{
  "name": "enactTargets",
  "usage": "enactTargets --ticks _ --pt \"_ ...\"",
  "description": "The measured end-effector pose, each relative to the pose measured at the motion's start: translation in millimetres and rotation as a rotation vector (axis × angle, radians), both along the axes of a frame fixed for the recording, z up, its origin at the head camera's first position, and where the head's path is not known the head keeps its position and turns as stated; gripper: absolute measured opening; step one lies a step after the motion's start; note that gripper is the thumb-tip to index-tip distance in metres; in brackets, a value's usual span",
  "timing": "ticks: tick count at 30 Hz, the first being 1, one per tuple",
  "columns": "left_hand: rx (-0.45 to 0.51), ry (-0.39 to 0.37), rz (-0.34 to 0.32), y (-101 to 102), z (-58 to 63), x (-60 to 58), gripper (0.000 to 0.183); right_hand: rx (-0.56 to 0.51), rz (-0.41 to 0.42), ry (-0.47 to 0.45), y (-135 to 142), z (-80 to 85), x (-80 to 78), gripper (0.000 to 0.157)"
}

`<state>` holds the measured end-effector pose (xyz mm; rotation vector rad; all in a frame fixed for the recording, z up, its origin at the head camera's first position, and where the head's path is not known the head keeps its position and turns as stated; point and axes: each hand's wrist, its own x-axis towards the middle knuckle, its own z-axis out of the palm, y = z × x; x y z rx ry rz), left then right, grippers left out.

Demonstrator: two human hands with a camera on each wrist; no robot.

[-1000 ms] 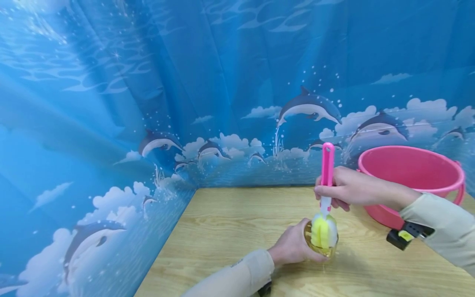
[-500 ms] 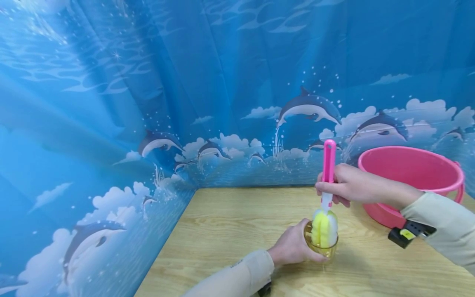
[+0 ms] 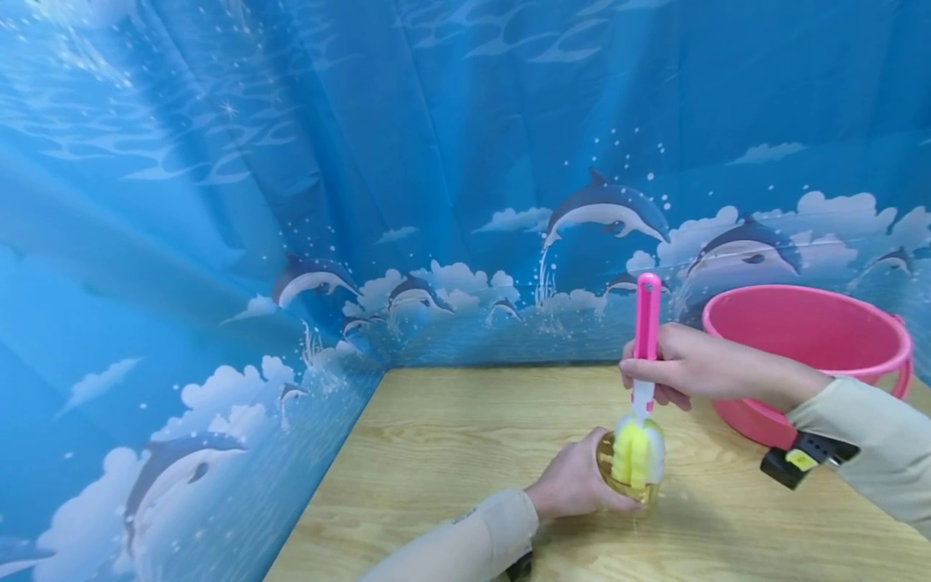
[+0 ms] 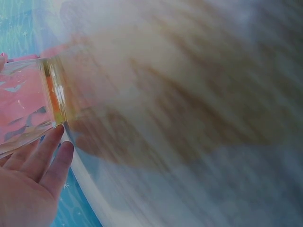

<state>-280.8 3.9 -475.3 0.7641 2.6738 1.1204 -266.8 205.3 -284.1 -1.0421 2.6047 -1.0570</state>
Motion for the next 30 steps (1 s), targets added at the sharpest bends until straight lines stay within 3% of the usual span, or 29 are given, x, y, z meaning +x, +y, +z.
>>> enactTargets --ticks 21,30 --pt "0.005 0.003 0.002 0.3 1.7 1.2 0.078 -0.012 0.047 0.002 -0.6 -3.1 -1.2 0.020" --pt "-0.021 0.029 0.013 0.4 1.6 1.0 0.082 -0.002 -0.035 0.015 2.0 -3.7 -6.4 0.020"
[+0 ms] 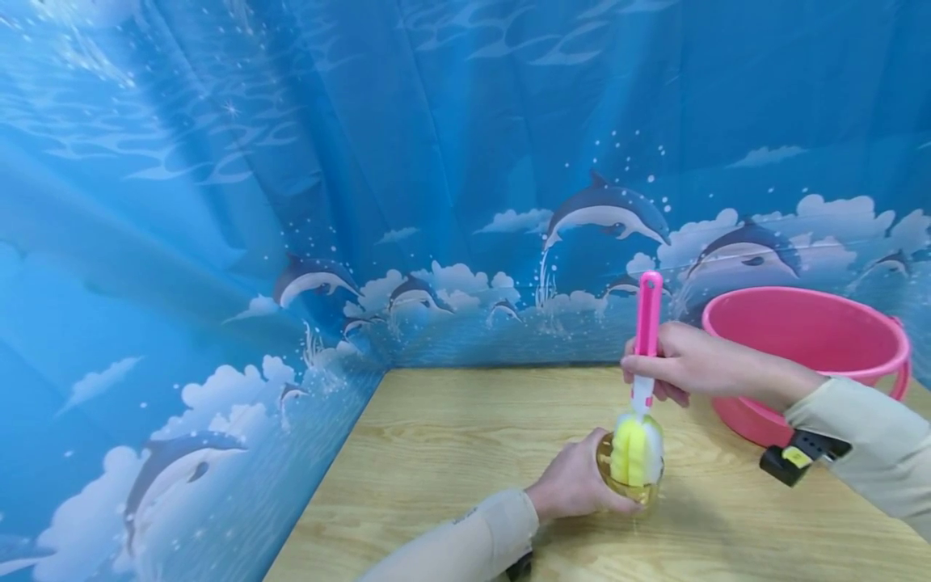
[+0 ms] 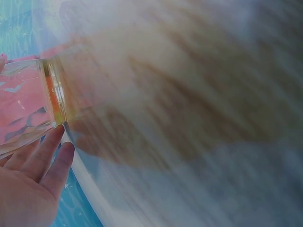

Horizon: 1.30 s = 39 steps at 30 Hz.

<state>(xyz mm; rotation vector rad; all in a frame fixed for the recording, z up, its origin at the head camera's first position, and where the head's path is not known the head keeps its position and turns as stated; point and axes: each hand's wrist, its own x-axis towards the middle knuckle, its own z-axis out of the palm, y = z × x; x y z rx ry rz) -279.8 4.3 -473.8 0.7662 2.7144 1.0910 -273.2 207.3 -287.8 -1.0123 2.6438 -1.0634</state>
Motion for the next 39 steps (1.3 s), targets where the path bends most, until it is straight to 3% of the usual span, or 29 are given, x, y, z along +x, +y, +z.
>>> enactTargets --ticks 12,39 --pt "-0.024 0.058 0.008 -1.4 -2.3 0.2 0.087 0.005 -0.082 0.032 3.5 -2.5 -5.0 0.017" --pt "0.027 0.025 -0.003 2.0 -2.2 -0.5 0.073 0.077 -0.058 0.010 5.9 -2.5 -2.5 0.024"
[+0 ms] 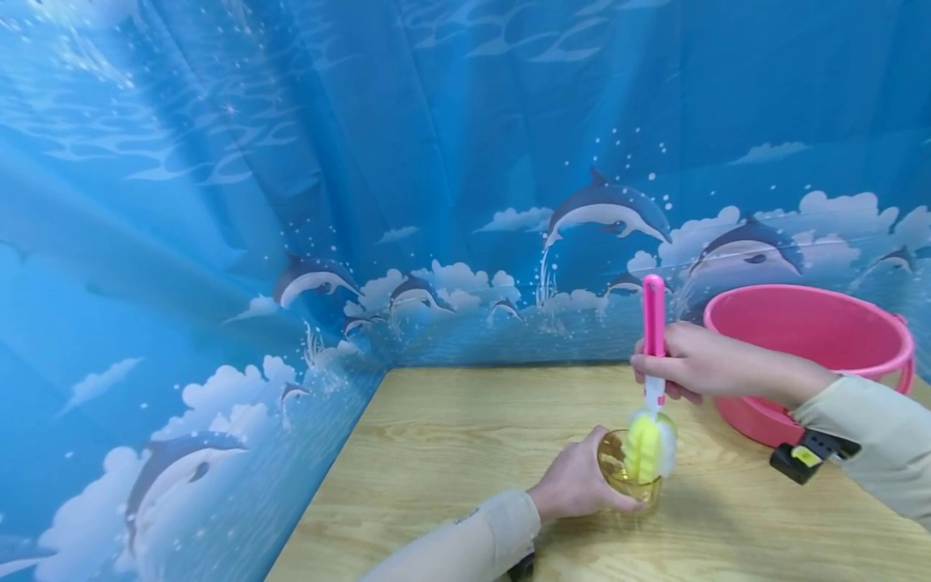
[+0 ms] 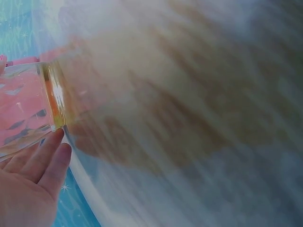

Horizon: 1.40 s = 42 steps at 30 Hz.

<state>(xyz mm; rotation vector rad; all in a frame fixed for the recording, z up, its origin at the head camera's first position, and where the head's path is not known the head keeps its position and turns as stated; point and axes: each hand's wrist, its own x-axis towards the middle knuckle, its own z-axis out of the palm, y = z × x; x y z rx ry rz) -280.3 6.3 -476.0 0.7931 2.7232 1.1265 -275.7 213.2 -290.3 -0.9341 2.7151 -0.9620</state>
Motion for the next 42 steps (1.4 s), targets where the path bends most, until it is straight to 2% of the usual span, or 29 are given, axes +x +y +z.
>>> enactTargets --ticks 19,25,42 --pt "-0.037 0.009 0.007 3 1.8 0.3 0.071 0.027 -0.005 -0.011 -1 11.7 2.1 0.022" --pt "-0.046 -0.015 0.008 2 3.5 0.8 0.071 0.021 0.021 -0.012 -3 13.9 3.2 0.023" --pt "-0.013 -0.019 -0.011 -1 1.1 -1.1 0.071 0.069 0.056 0.018 -8 14.6 4.7 0.020"
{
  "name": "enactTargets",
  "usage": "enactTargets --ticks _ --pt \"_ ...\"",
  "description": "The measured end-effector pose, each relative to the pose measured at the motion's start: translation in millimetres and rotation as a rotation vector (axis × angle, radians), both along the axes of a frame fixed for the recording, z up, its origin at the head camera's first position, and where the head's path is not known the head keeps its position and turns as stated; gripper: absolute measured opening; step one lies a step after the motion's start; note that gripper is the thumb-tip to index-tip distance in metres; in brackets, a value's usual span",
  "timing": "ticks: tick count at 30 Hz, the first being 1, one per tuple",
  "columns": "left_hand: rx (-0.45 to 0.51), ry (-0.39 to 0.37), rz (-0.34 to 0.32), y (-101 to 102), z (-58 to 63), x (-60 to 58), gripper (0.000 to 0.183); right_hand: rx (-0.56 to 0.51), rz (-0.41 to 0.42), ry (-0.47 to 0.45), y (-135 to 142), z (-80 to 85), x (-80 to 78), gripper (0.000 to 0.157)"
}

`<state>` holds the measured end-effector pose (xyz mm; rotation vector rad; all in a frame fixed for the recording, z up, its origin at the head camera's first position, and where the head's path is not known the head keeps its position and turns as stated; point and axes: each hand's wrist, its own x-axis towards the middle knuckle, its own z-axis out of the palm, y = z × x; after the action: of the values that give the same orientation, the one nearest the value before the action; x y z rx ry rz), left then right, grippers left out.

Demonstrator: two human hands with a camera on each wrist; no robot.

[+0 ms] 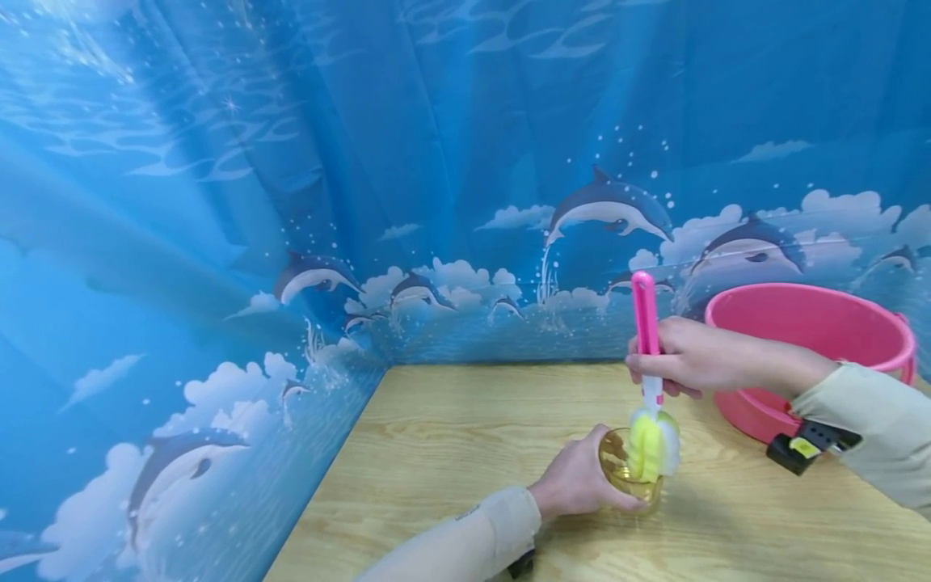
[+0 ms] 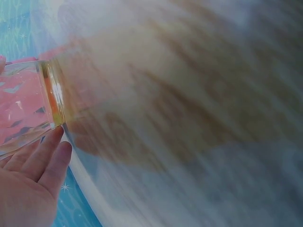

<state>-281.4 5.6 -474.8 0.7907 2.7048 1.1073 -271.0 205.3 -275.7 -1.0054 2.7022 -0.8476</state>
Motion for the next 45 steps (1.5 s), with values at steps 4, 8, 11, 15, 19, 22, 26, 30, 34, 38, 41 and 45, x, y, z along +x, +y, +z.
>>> enactTargets --ticks 4,8,11,15,19,22,26,30,34,38,41,45 --pt "-0.003 0.001 0.001 0 0.1 0.2 0.071 0.003 0.021 0.008 -1 0.5 0.8 0.020" --pt "-0.021 0.008 0.014 0 0.9 0.7 0.074 -0.005 0.043 0.009 -2 0.9 2.1 0.020" --pt "-0.020 0.002 0.014 -1 2.1 1.5 0.076 -0.008 0.054 0.004 -3 0.9 3.5 0.020" --pt "-0.004 -0.017 0.004 -2 3.1 2.3 0.074 -0.007 0.064 0.000 -5 0.9 4.6 0.020" --pt "0.005 -0.018 0.001 -2 2.8 2.0 0.073 -0.008 0.082 -0.002 -7 0.7 4.9 0.020" --pt "0.013 -0.018 -0.008 -3 2.4 1.0 0.071 -0.004 0.088 -0.005 -8 0.9 5.2 0.020" --pt "0.012 -0.012 -0.021 -3 2.5 -0.3 0.070 -0.003 0.103 -0.004 -10 1.1 5.8 0.021" --pt "0.002 -0.006 -0.019 -3 2.9 -0.1 0.072 -0.018 0.134 -0.009 -14 1.3 6.8 0.022" --pt "-0.006 -0.008 -0.008 -3 2.3 1.0 0.075 -0.027 0.154 -0.014 -17 0.6 7.4 0.022" --pt "-0.016 -0.001 0.002 -2 1.1 1.8 0.078 -0.027 0.155 -0.012 -19 -0.9 7.0 0.021" --pt "-0.018 0.002 0.008 -1 0.6 2.1 0.078 -0.029 0.152 -0.011 -20 -2.1 6.2 0.021" --pt "-0.011 -0.002 0.009 0 0.4 2.6 0.075 -0.047 0.150 -0.014 -22 -4.7 4.4 0.020"
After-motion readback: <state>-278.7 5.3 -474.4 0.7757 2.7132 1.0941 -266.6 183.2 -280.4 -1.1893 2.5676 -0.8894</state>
